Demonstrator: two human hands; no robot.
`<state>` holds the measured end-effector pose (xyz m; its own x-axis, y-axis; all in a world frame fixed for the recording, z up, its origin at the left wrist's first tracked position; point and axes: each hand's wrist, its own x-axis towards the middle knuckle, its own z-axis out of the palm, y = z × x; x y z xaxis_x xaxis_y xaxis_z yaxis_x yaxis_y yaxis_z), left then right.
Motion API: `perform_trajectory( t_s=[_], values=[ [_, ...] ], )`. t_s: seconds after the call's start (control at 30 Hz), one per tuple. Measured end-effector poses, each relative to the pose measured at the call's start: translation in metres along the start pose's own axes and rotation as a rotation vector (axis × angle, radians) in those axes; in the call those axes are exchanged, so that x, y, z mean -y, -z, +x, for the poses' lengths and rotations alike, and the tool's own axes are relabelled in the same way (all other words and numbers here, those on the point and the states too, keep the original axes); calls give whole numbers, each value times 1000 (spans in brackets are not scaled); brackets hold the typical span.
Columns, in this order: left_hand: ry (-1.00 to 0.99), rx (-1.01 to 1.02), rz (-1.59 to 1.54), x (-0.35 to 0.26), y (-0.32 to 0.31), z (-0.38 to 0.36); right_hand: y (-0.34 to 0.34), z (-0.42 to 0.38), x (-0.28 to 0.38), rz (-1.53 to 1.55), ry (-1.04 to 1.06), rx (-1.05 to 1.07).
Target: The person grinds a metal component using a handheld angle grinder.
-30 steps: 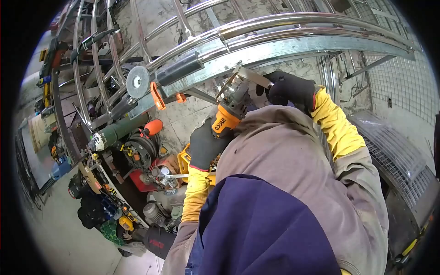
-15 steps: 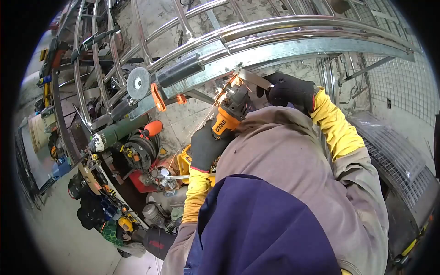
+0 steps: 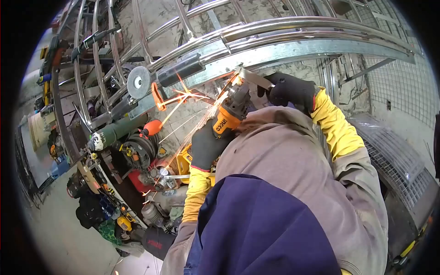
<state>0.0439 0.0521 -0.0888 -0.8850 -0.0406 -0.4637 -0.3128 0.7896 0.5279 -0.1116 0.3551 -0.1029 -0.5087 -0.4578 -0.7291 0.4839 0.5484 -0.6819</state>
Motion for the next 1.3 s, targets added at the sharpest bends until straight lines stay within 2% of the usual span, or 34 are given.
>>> perform_trajectory(
  t_s=[0.37,0.67,0.8,1.03,1.1,1.13,1.3],
  values=[
    [-64,-45,-44,4,-2,1,0,-2,1,92,24,33],
    [-10,17,26,-4,1,3,5,2,-9,74,44,39],
    [-67,-35,18,2,-4,5,5,-11,6,76,21,54],
    [-57,-80,39,0,-2,-1,7,3,-13,65,13,86],
    [-76,-101,33,6,1,-7,-8,3,-22,-219,379,-68],
    [-76,-107,13,8,5,-11,-4,-5,-6,22,177,2],
    [-66,-127,26,18,9,-14,-22,2,-22,236,174,-25]
  ],
)
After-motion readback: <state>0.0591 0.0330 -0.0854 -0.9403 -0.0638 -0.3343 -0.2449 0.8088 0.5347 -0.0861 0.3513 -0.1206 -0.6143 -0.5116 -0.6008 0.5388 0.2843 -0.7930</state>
